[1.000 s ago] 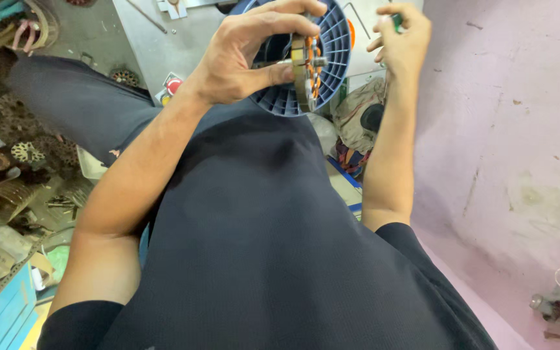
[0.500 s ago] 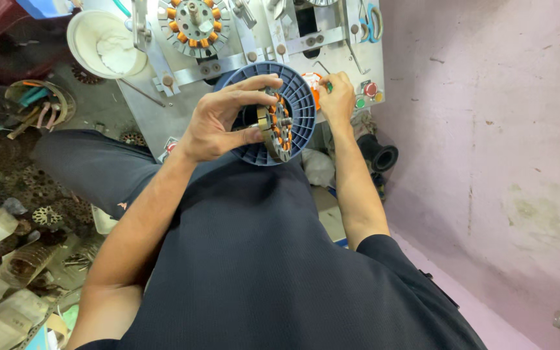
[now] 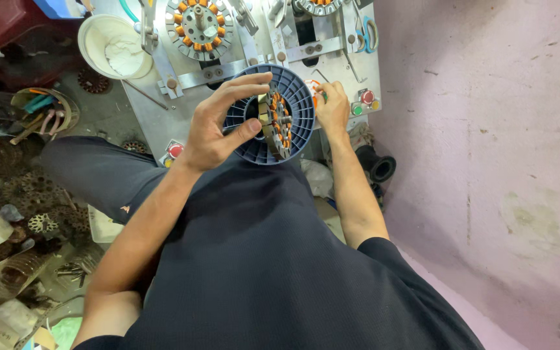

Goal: The person uses a green screwdriver to adjust and secure copper windings on a motor stator held in a blue jig. They repeatedly rotate the stator and tighten components while working at a bench with other stators and tools nearby.

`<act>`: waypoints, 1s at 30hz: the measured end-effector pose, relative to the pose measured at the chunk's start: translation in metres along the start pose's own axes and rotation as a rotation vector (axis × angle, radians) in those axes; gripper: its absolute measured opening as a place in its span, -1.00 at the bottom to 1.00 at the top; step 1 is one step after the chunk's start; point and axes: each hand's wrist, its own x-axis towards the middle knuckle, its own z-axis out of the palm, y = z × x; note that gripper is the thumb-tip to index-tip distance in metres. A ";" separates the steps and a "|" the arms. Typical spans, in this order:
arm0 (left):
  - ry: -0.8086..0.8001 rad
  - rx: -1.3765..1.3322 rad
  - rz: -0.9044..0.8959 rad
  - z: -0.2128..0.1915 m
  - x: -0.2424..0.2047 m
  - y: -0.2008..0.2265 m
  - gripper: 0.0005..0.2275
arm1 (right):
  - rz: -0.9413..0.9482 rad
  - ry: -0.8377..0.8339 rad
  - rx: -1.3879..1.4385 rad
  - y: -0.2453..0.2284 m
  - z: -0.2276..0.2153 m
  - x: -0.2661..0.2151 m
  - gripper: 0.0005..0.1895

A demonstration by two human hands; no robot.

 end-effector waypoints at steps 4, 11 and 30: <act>0.065 0.219 0.063 -0.002 -0.013 0.031 -0.67 | -0.020 0.054 0.032 -0.005 -0.002 -0.002 -0.90; 0.181 0.216 0.000 0.014 -0.027 0.053 -0.80 | 0.123 0.102 0.606 -0.090 -0.071 0.003 -0.91; 0.251 0.203 0.108 0.030 -0.030 0.043 -0.91 | -0.576 -0.086 0.450 -0.272 -0.176 -0.044 -0.79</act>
